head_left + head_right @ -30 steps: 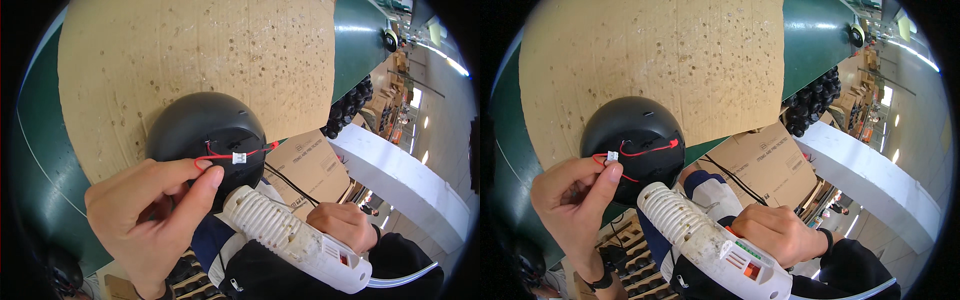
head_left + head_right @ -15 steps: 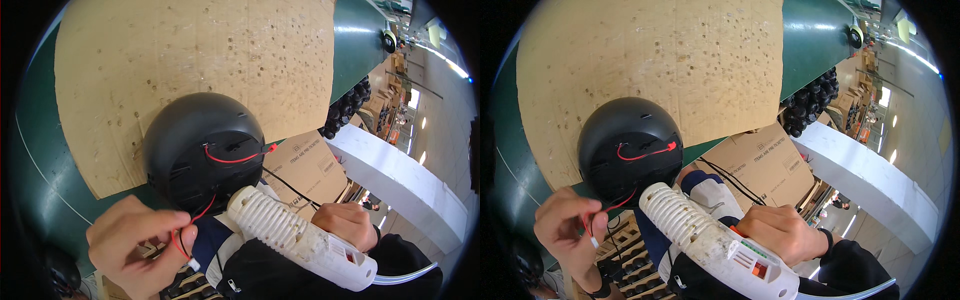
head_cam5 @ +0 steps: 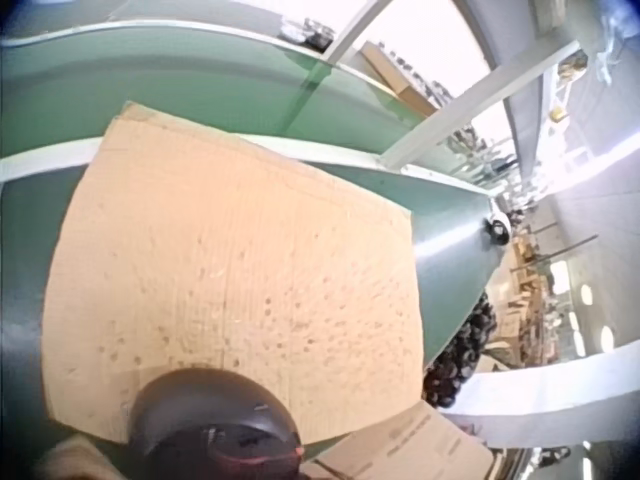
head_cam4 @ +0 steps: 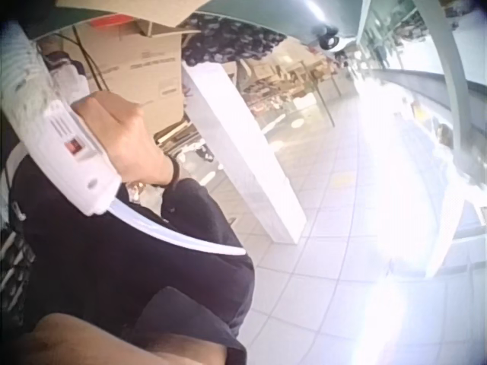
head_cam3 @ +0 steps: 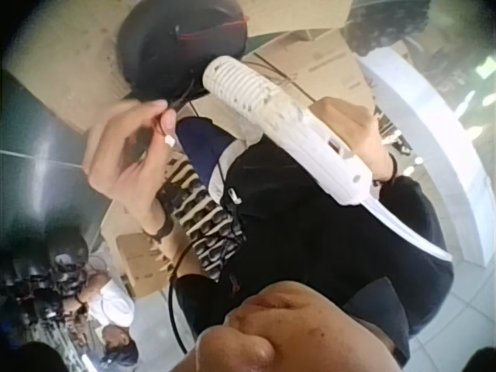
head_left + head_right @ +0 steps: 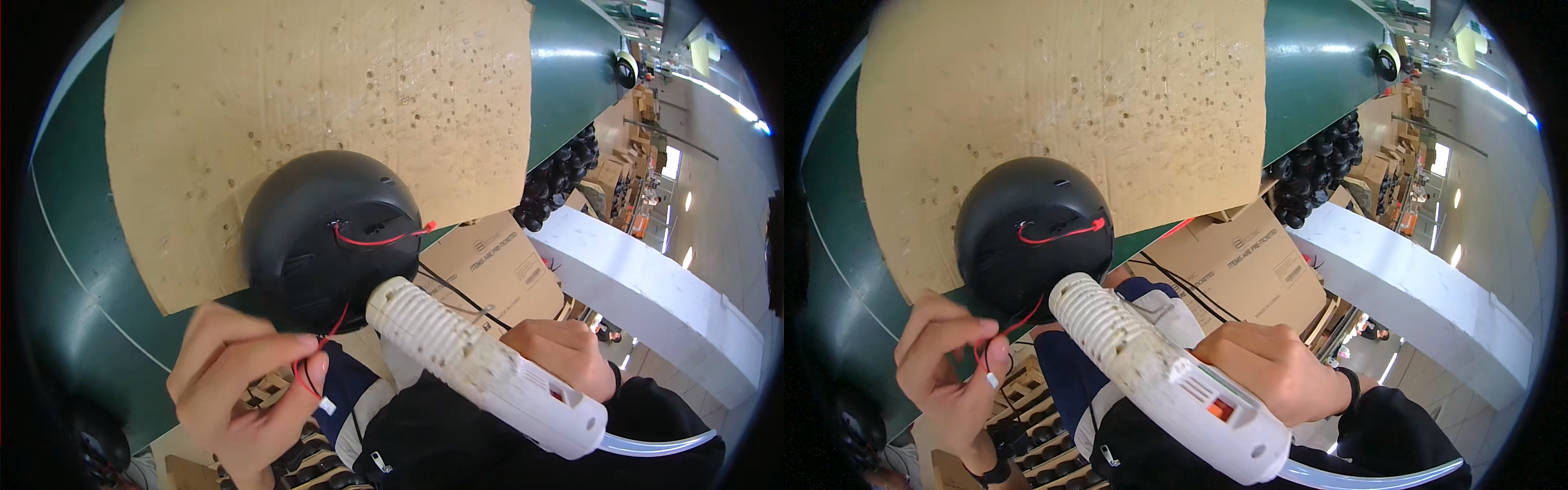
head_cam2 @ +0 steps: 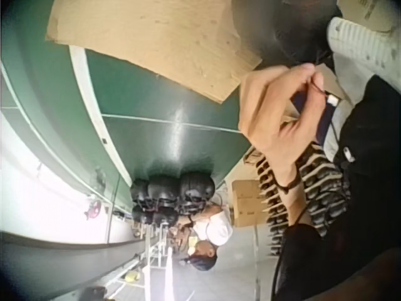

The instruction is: Applying hot glue and connecting wires to circular black plastic components.

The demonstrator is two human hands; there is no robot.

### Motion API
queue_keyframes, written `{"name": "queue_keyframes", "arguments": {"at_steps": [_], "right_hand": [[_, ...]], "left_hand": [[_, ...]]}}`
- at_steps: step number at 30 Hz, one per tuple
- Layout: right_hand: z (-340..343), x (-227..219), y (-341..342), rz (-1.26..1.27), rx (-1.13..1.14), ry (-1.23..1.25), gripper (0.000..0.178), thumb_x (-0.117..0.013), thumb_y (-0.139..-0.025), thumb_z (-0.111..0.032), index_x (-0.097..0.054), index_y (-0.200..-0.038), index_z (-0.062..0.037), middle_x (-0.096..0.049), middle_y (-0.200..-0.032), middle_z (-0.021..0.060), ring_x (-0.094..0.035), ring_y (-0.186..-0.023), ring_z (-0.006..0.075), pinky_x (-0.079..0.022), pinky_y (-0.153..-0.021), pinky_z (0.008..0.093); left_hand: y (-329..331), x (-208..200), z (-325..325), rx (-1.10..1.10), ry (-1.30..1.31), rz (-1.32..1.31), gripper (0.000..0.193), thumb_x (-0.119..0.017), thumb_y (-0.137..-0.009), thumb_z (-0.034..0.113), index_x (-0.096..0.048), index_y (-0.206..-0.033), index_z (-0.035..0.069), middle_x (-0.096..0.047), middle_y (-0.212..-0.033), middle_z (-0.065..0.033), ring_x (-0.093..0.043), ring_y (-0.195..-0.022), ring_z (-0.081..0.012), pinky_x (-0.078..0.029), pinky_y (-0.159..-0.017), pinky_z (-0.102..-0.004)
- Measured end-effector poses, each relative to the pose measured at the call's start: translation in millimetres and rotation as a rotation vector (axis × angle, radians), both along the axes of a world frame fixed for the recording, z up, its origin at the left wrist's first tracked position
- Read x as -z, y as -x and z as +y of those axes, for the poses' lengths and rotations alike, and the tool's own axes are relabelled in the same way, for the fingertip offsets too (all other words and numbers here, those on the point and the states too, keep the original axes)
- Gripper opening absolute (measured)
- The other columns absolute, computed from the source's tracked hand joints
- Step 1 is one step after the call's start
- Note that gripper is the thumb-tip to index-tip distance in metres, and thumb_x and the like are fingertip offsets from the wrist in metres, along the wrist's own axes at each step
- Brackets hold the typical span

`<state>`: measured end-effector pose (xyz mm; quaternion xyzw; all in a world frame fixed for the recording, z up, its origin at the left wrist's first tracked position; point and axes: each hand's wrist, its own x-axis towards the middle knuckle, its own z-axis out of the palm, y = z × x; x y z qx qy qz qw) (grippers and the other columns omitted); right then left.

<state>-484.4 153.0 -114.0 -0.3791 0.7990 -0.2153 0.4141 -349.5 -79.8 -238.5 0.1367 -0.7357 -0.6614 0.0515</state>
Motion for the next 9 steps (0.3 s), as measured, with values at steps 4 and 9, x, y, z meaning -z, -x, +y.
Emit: {"name": "queue_keyframes", "arguments": {"at_steps": [4,9], "right_hand": [[-4,-43,9,-0.028,0.073,-0.105,0.03,-0.07,-0.073,-0.013,-0.06,-0.095,0.0046,-0.062,-0.082,0.015,-0.063,-0.068,0.0322,-0.051,-0.06,0.0356],[56,-30,-12,-0.275,0.628,-0.054,0.045,-0.066,-0.087,-0.023,-0.055,-0.125,-0.0018,-0.069,-0.096,0.0174,-0.069,-0.066,0.0221,-0.052,-0.053,0.0265]], "left_hand": [[22,-23,4,-0.048,0.356,0.034,0.079,-0.084,-0.053,0.01,-0.054,-0.126,0.003,-0.048,-0.129,-0.019,-0.052,-0.114,-0.0303,-0.046,-0.085,-0.0355],[-6,-36,15,-0.001,0.599,-0.266,0.116,-0.087,-0.057,0.028,-0.02,-0.149,0.008,-0.024,-0.152,-0.0243,-0.028,-0.139,-0.0432,-0.028,-0.114,-0.0446]]}}
